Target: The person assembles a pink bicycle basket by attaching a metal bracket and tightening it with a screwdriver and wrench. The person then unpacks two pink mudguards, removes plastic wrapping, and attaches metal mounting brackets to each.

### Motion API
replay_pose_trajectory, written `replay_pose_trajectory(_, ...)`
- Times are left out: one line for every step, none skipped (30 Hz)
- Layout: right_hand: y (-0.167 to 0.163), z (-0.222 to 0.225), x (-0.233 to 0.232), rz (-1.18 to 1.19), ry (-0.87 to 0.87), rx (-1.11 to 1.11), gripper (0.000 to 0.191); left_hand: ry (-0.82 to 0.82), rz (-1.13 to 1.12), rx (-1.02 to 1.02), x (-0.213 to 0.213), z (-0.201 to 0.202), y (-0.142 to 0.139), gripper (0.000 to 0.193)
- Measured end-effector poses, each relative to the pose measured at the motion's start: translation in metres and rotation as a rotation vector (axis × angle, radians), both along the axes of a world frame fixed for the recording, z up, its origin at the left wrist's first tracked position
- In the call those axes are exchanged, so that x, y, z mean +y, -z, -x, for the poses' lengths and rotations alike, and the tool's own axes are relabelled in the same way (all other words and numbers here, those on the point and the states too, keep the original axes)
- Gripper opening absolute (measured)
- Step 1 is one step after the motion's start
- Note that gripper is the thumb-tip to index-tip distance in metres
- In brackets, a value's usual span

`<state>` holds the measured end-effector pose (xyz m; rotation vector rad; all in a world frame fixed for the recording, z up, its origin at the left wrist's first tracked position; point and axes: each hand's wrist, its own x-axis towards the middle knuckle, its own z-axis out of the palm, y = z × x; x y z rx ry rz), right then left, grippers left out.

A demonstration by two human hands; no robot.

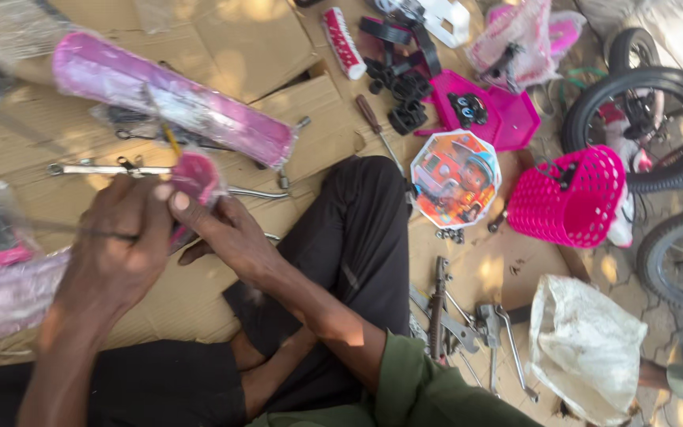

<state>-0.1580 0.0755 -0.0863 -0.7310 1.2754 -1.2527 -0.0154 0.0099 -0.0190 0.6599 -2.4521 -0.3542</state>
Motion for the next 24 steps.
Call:
replay_pose_trajectory(0.004, 0.004, -0.001, 0.011, -0.023, -0.057, 0.075, -0.045, -0.232, -0.006, 0.004, 0.0, -0.003, 0.012)
replay_pose_trajectory(0.009, 0.008, 0.0, 0.019, -0.05, -0.114, 0.076, -0.093, -0.466, -0.014, 0.008, -0.001, -0.004, 0.013)
replay_pose_trajectory(0.014, 0.01, -0.004, 0.002, -0.049, -0.004, 0.075, -0.112, -0.453, 0.027, 0.012, -0.003, -0.004, 0.02)
replay_pose_trajectory(0.019, 0.012, -0.007, -0.02, -0.047, 0.108, 0.074, -0.129, -0.443, 0.068, 0.017, -0.006, -0.003, 0.034)
replay_pose_trajectory(0.024, 0.016, -0.008, -0.046, -0.05, 0.225, 0.075, -0.149, -0.438, 0.116, 0.024, -0.006, -0.001, 0.05)
replay_pose_trajectory(0.028, 0.017, -0.01, -0.014, -0.041, 0.215, 0.073, -0.189, -0.476, 0.122, 0.028, -0.006, 0.003, 0.059)
replay_pose_trajectory(0.032, 0.015, -0.013, 0.018, -0.036, 0.198, 0.071, -0.233, -0.514, 0.123, 0.032, -0.01, 0.005, 0.067)
replay_pose_trajectory(0.036, 0.013, -0.014, 0.042, -0.036, 0.182, 0.069, -0.283, -0.56, 0.124, 0.038, -0.013, 0.009, 0.076)
replay_pose_trajectory(0.04, 0.011, -0.018, 0.043, -0.017, 0.268, 0.067, -0.32, -0.461, 0.099, 0.042, -0.015, 0.012, 0.073)
replay_pose_trajectory(0.042, 0.008, -0.024, 0.043, 0.003, 0.358, 0.066, -0.354, -0.362, 0.078, 0.046, -0.014, 0.016, 0.07)
replay_pose_trajectory(0.044, 0.008, -0.028, 0.036, 0.016, 0.451, 0.067, -0.391, -0.272, 0.059, 0.054, -0.011, 0.021, 0.067)
replay_pose_trajectory(0.046, 0.012, -0.033, 0.01, 0.031, 0.454, 0.063, -0.318, -0.077, -0.007, 0.063, -0.005, 0.027, 0.064)
replay_pose_trajectory(0.048, 0.014, -0.043, -0.01, 0.042, 0.444, 0.059, -0.246, 0.123, -0.09, 0.072, -0.002, 0.03, 0.061)
replay_pose_trajectory(0.05, 0.016, -0.053, -0.024, 0.049, 0.433, 0.054, -0.172, 0.324, -0.178, 0.077, -0.004, 0.032, 0.058)
replay_pose_trajectory(0.053, 0.021, -0.059, -0.014, 0.027, 0.389, 0.051, -0.246, 0.112, -0.136, 0.082, -0.004, 0.033, 0.06)
replay_pose_trajectory(0.056, 0.027, -0.063, -0.009, 0.01, 0.352, 0.047, -0.312, -0.103, -0.085, 0.089, -0.001, 0.036, 0.063)
replay_pose_trajectory(0.06, 0.034, -0.064, -0.008, -0.007, 0.323, 0.043, -0.373, -0.323, -0.023, 0.092, 0.001, 0.039, 0.066)
replay_pose_trajectory(0.064, 0.039, -0.062, 0.025, -0.002, 0.308, 0.044, -0.391, -0.317, -0.023, 0.091, 0.0, 0.042, 0.064)
replay_pose_trajectory(0.069, 0.041, -0.06, 0.063, -0.002, 0.284, 0.046, -0.416, -0.304, -0.029, 0.087, -0.002, 0.044, 0.063)
replay_pose_trajectory(0.074, 0.042, -0.058, 0.103, -0.008, 0.259, 0.047, -0.446, -0.29, -0.036, 0.082, -0.005, 0.045, 0.061)
replay_pose_trajectory(0.078, 0.041, -0.055, 0.074, 0.028, 0.175, 0.041, -0.505, -0.323, -0.042, 0.075, -0.007, 0.047, 0.066)
replay_pose_trajectory(0.081, 0.04, -0.053, 0.041, 0.067, 0.089, 0.037, -0.562, -0.356, -0.052, 0.068, -0.009, 0.049, 0.071)
replay_pose_trajectory(0.084, 0.039, -0.052, 0.064, 0.057, 0.032, 0.038, -0.619, -0.392, -0.061, 0.061, -0.01, 0.051, 0.077)
replay_pose_trajectory(0.085, 0.038, -0.051, 0.088, 0.052, -0.022, 0.038, -0.614, -0.348, -0.057, 0.052, -0.008, 0.054, 0.095)
